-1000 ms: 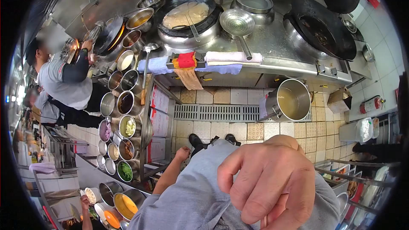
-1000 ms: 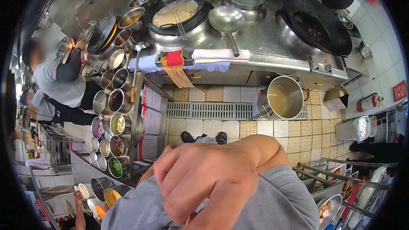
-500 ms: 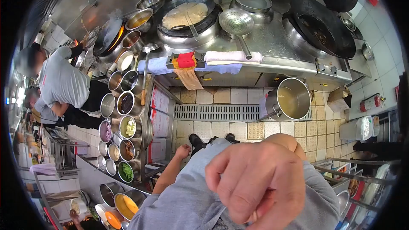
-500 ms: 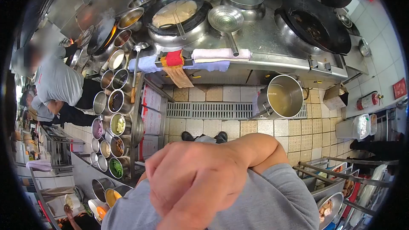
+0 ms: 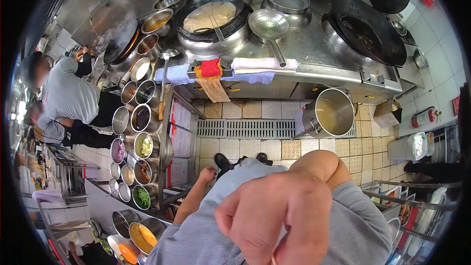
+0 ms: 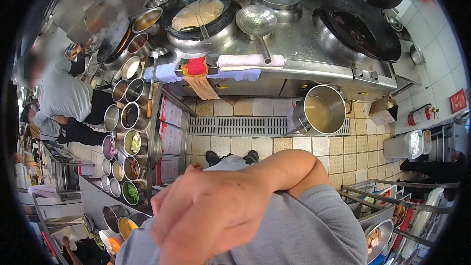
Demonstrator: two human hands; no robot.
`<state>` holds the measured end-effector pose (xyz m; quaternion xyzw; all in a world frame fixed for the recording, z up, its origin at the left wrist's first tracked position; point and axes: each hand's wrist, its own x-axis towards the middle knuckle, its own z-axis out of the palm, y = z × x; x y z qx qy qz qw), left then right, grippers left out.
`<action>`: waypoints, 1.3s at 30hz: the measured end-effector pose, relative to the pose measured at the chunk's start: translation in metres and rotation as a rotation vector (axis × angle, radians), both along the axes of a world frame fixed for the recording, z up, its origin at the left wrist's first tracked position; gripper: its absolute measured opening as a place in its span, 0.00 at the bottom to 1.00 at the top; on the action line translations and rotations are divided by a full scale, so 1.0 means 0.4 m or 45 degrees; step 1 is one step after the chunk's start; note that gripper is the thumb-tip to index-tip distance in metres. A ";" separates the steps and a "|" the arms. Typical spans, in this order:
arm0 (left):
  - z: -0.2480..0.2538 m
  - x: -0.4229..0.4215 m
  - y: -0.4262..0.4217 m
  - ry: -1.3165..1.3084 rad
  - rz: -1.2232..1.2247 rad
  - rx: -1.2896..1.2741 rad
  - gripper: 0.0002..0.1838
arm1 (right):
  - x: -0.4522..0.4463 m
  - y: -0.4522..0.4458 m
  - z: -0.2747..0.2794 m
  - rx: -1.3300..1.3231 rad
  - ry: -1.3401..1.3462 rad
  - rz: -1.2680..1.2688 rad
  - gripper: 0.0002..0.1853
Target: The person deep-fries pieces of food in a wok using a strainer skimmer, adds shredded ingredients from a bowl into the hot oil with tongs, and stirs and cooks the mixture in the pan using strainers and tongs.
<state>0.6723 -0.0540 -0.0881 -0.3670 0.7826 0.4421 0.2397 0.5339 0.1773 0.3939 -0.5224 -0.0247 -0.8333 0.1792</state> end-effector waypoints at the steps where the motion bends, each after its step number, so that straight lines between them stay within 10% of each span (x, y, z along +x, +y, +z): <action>1: 0.009 -0.006 0.005 -0.007 0.047 0.075 0.12 | 0.006 0.004 0.001 0.107 -0.091 0.071 0.14; 5: 0.070 -0.013 0.031 -0.011 -0.058 -0.073 0.11 | -0.028 -0.027 0.001 -0.233 0.046 -0.001 0.13; 7: 0.075 -0.011 0.021 0.019 -0.089 -0.068 0.11 | -0.074 0.016 0.021 0.244 0.514 0.297 0.12; 10: 0.066 -0.011 0.017 0.012 -0.062 -0.041 0.10 | 0.015 -0.030 0.008 -0.241 -0.056 0.301 0.12; 17: 0.046 -0.005 0.014 -0.020 -0.039 -0.028 0.09 | 0.002 -0.019 0.004 -0.128 -0.061 0.590 0.10; 19: 0.049 -0.006 0.010 -0.017 -0.051 -0.025 0.09 | -0.049 -0.014 0.011 -0.007 0.344 0.156 0.12; 23: 0.061 -0.010 0.009 0.003 -0.107 -0.090 0.09 | -0.012 -0.027 0.016 -0.230 0.064 0.470 0.10; 25: 0.069 -0.015 0.014 0.002 -0.110 -0.062 0.10 | -0.039 0.002 -0.004 0.194 0.325 0.328 0.15; 34: 0.074 -0.010 0.022 -0.020 -0.149 -0.159 0.10 | -0.068 -0.019 0.013 0.082 0.496 0.087 0.12; 39: 0.118 -0.027 0.034 -0.059 -0.077 -0.108 0.10 | 0.022 -0.051 0.020 -0.069 0.083 0.294 0.11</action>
